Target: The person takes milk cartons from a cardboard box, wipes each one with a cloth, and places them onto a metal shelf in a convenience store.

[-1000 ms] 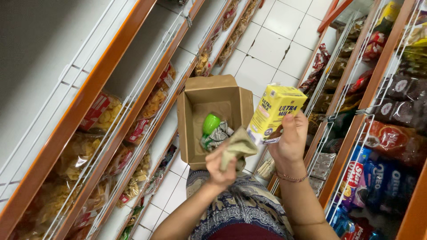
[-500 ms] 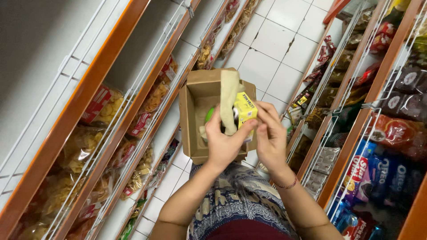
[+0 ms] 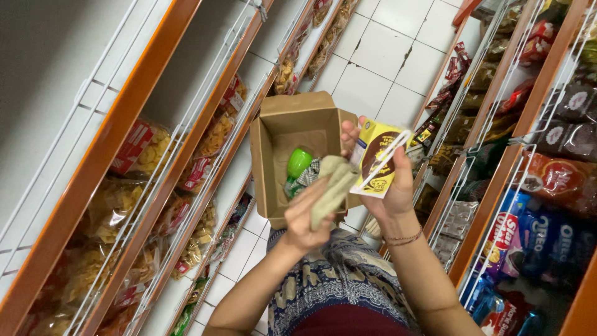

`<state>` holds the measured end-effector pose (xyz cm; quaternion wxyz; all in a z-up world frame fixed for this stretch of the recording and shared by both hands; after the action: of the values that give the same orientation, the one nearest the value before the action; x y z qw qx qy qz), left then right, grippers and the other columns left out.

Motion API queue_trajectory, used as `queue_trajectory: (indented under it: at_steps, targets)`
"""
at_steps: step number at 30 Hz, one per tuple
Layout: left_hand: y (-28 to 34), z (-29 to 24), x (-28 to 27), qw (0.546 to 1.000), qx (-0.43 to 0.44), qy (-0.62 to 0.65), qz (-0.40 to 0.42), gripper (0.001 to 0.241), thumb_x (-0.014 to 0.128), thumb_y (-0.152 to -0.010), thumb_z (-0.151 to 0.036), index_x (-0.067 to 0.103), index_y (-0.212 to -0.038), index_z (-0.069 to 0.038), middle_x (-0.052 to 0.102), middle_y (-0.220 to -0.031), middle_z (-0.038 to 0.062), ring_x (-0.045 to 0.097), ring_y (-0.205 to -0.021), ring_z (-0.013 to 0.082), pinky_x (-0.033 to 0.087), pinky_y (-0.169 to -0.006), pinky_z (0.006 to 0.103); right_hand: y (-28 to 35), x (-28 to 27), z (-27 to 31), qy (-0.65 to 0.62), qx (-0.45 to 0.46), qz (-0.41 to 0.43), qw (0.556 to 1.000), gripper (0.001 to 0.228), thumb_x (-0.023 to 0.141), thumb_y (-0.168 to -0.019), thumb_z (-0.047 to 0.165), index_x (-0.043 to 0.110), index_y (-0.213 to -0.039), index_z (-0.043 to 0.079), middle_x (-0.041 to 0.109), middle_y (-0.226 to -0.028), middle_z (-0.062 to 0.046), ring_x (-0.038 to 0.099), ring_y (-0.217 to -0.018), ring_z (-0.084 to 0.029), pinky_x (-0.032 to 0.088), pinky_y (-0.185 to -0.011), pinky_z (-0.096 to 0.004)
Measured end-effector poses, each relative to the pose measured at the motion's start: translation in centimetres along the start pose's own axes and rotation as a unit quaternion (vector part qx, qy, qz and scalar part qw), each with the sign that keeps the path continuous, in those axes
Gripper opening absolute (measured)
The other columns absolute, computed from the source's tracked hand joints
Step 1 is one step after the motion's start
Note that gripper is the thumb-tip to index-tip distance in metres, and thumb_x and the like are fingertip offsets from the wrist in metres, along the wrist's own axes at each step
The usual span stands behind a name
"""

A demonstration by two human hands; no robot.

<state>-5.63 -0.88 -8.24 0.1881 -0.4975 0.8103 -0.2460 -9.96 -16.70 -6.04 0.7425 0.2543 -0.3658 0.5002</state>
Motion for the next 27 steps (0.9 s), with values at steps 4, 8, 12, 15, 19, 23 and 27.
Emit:
queue_trajectory:
  at_steps: [4,8,12,15,19,23,27]
  targets:
    - [0.7,1.2,-0.8,0.982,-0.171,-0.013,-0.084,0.034,0.057,-0.106,-0.019,0.071,-0.118,0.010,0.075,-0.106,0.019,0.074,-0.096,0.0227,0.058,-0.085,0.0357,0.3,-0.2,1.0,0.114,-0.005,0.027,0.993,0.080,0.062,-0.102,0.045,0.035,-0.160,-0.002,0.061,-0.133,-0.017,0.061,-0.123,-0.028,0.051,-0.107,-0.041]
    - [-2.3,-1.1,0.5,0.991,-0.122,0.054,0.029,0.065,0.057,-0.106,-0.028,0.031,-0.152,0.010,0.051,-0.146,0.025,0.055,-0.133,0.0333,0.043,-0.113,0.0459,1.5,-1.3,-1.0,0.136,0.019,0.081,0.987,0.070,0.054,-0.107,0.040,0.037,-0.160,-0.003,0.061,-0.139,-0.015,0.061,-0.126,-0.022,0.050,-0.111,-0.038]
    - [-5.0,-3.3,1.8,0.981,-0.051,-0.169,0.082,0.052,0.061,-0.101,-0.028,0.057,-0.139,0.007,0.042,-0.158,0.027,0.045,-0.145,0.0454,0.037,-0.123,0.0519,2.0,-1.9,-2.3,0.106,0.061,-0.025,0.992,0.051,0.045,-0.114,0.031,0.043,-0.150,-0.004,0.062,-0.136,-0.014,0.062,-0.122,-0.023,0.052,-0.106,-0.040]
    - [-5.0,-3.3,1.5,0.979,0.036,-0.171,0.109,0.046,0.063,-0.099,-0.027,0.063,-0.133,0.004,0.038,-0.163,0.024,0.039,-0.153,0.0476,0.034,-0.129,0.0532,1.7,-1.7,-1.6,0.100,0.064,-0.036,0.992,0.050,0.040,-0.111,0.035,0.046,-0.148,0.001,0.062,-0.138,-0.013,0.061,-0.125,-0.022,0.051,-0.107,-0.039]
    - [-2.7,-2.4,1.0,0.963,0.107,-0.199,0.147,0.040,0.064,-0.101,-0.025,0.069,-0.133,-0.001,0.047,-0.161,0.012,0.040,-0.156,0.0412,0.036,-0.128,0.0473,1.0,-0.8,-1.1,-0.024,0.053,0.023,0.998,0.057,0.036,-0.115,0.047,0.047,-0.148,0.002,0.063,-0.138,-0.016,0.061,-0.127,-0.027,0.050,-0.109,-0.043]
    - [0.2,-1.7,1.7,0.992,0.043,-0.094,0.069,0.041,0.054,-0.107,-0.025,0.060,-0.137,0.002,0.050,-0.153,0.026,0.042,-0.148,0.0487,0.036,-0.126,0.0512,0.7,-0.4,-1.0,0.002,-0.045,-0.051,0.998,0.056,0.044,-0.112,0.044,0.043,-0.153,0.004,0.058,-0.141,-0.013,0.057,-0.133,-0.026,0.047,-0.117,-0.045]
    - [2.3,-0.1,2.9,0.943,-0.304,0.133,-0.012,0.045,0.051,-0.108,-0.031,0.054,-0.139,0.002,0.067,-0.111,0.008,0.059,-0.088,0.0142,0.050,-0.079,0.0295,1.2,0.3,-1.2,0.158,-0.116,0.004,0.981,0.081,0.075,-0.095,0.015,0.030,-0.161,0.008,0.052,-0.146,-0.011,0.052,-0.137,-0.026,0.043,-0.120,-0.043]
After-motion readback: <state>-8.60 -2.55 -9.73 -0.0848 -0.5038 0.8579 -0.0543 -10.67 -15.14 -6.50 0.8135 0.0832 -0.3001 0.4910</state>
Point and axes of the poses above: each hand's wrist, its own y-axis away from the middle knuckle, its own x-axis out of the palm, z = x × y, the point moved 1 cm from there along -y, towards the middle knuckle
